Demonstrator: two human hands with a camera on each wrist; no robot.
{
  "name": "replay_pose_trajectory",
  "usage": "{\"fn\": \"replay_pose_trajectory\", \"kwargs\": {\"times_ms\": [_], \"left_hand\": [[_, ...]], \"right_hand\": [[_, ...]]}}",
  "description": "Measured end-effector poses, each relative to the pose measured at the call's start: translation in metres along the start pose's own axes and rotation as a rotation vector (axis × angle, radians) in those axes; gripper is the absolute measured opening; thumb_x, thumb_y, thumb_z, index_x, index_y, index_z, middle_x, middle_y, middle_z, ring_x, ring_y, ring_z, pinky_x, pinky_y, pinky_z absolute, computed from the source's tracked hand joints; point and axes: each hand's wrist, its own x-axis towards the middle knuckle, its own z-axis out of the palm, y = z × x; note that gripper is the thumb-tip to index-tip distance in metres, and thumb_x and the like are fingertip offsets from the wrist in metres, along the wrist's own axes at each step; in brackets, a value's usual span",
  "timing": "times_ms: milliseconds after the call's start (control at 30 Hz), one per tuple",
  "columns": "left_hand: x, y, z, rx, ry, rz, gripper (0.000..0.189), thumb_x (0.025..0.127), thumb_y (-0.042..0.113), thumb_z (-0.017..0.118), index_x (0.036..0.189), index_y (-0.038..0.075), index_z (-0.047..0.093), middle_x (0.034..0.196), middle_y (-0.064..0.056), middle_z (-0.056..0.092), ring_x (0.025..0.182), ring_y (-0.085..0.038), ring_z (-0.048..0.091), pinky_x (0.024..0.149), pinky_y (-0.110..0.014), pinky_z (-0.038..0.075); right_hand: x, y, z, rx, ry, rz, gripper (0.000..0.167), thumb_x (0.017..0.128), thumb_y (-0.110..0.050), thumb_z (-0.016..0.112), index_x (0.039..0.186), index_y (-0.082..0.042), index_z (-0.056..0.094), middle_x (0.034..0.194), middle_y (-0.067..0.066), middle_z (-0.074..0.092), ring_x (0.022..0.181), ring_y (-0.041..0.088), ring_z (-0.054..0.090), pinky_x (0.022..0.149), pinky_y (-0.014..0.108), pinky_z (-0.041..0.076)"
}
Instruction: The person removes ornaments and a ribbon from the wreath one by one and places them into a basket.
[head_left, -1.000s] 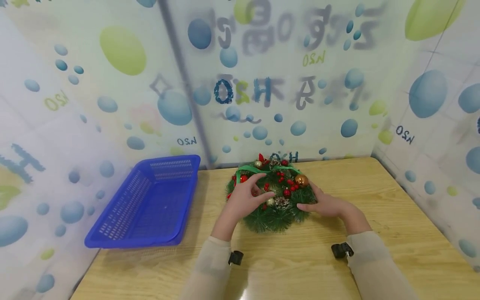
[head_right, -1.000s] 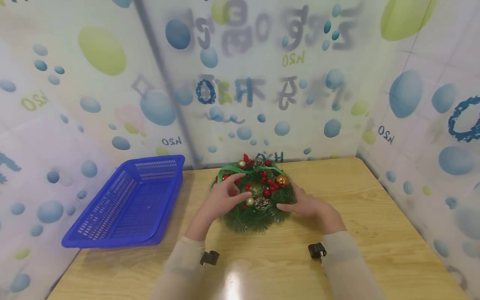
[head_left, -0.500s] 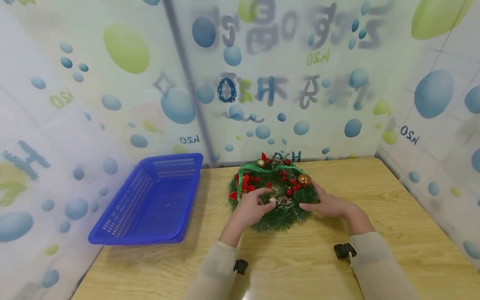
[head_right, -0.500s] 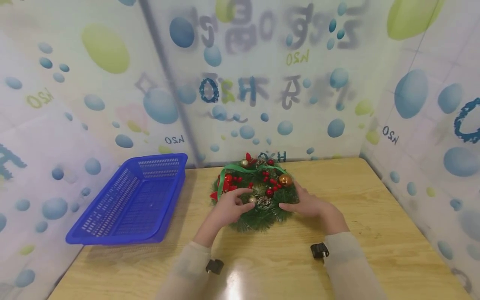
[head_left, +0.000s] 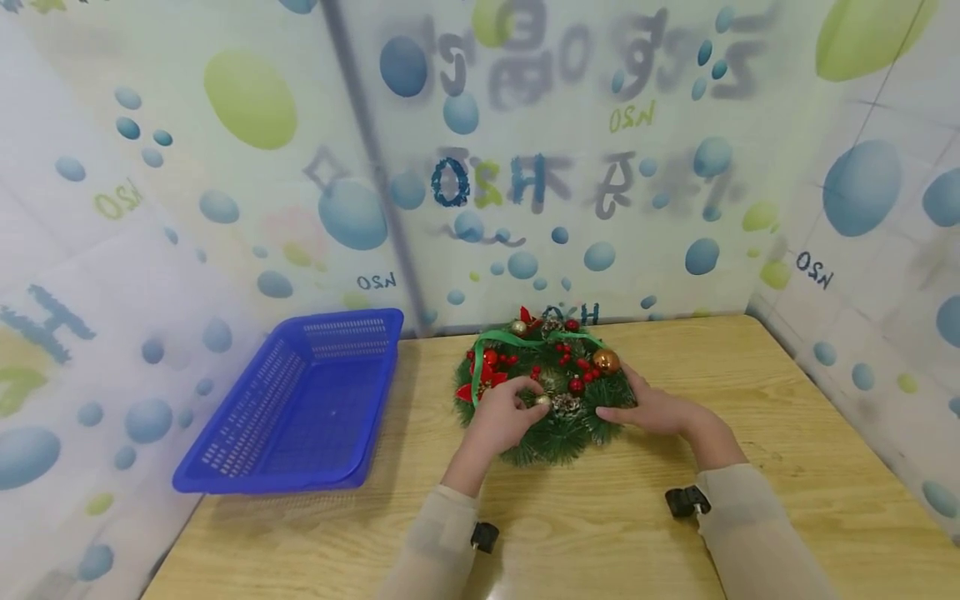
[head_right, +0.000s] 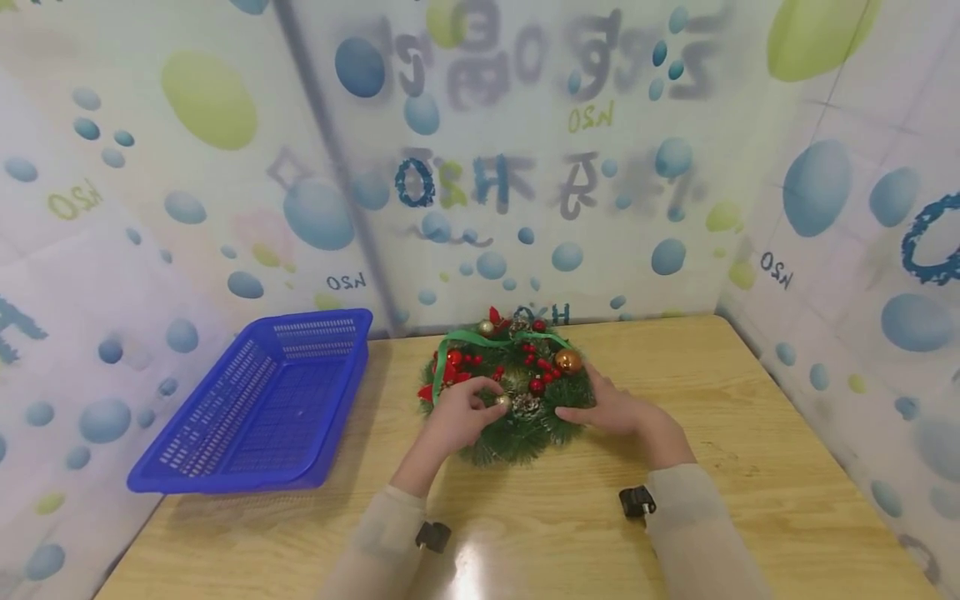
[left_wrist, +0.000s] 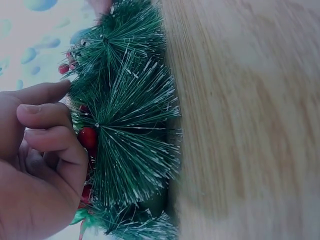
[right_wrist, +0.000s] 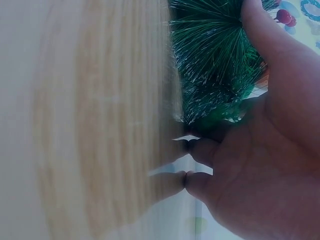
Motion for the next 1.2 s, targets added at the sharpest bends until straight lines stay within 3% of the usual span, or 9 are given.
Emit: {"fn": "replay_pose_trajectory", "kwargs": {"times_ms": [300, 767, 1000, 1200], "left_hand": [[0.0032, 0.0003, 0.0005, 0.023, -0.038, -0.032, 0.040, 0.100, 0.028, 0.077, 0.138, 0.019, 0.068, 0.053, 0.003, 0.049, 0.040, -0.014, 0.040, 0.044, -0.029, 0.035], [-0.0020, -0.0055, -0.0021, -0.009, -0.072, 0.024, 0.031, 0.097, 0.028, 0.081, 0.125, 0.024, 0.066, 0.055, 0.002, 0.052, 0.041, -0.016, 0.044, 0.045, -0.030, 0.039], [-0.0030, -0.0066, -0.0047, -0.088, -0.131, 0.022, 0.030, 0.098, 0.025, 0.080, 0.124, 0.021, 0.064, 0.055, 0.001, 0.051, 0.040, -0.017, 0.044, 0.045, -0.030, 0.039], [-0.0016, -0.0088, -0.0047, -0.280, -0.208, -0.045, 0.023, 0.104, 0.027, 0.072, 0.122, 0.015, 0.064, 0.058, -0.001, 0.052, 0.044, -0.014, 0.042, 0.048, -0.030, 0.040]], "right_hand": [[0.0021, 0.0012, 0.0012, 0.001, 0.009, 0.009, 0.124, 0.100, -0.068, 0.062, 0.167, -0.006, -0.023, 0.172, 0.038, -0.009, 0.156, 0.066, -0.001, 0.122, 0.080, 0.015], [0.0011, 0.0010, 0.0015, -0.010, 0.009, 0.006, 0.123, 0.100, -0.068, 0.061, 0.167, -0.007, -0.022, 0.172, 0.038, -0.008, 0.155, 0.066, -0.001, 0.121, 0.081, 0.015], [0.0014, 0.0009, 0.0019, 0.000, 0.005, 0.014, 0.123, 0.100, -0.068, 0.061, 0.167, -0.005, -0.021, 0.173, 0.037, -0.007, 0.156, 0.065, 0.001, 0.121, 0.080, 0.017], [0.0007, 0.0000, 0.0018, -0.003, 0.011, 0.007, 0.123, 0.100, -0.067, 0.062, 0.167, -0.005, -0.021, 0.172, 0.038, -0.007, 0.156, 0.066, 0.001, 0.121, 0.081, 0.017]]}}
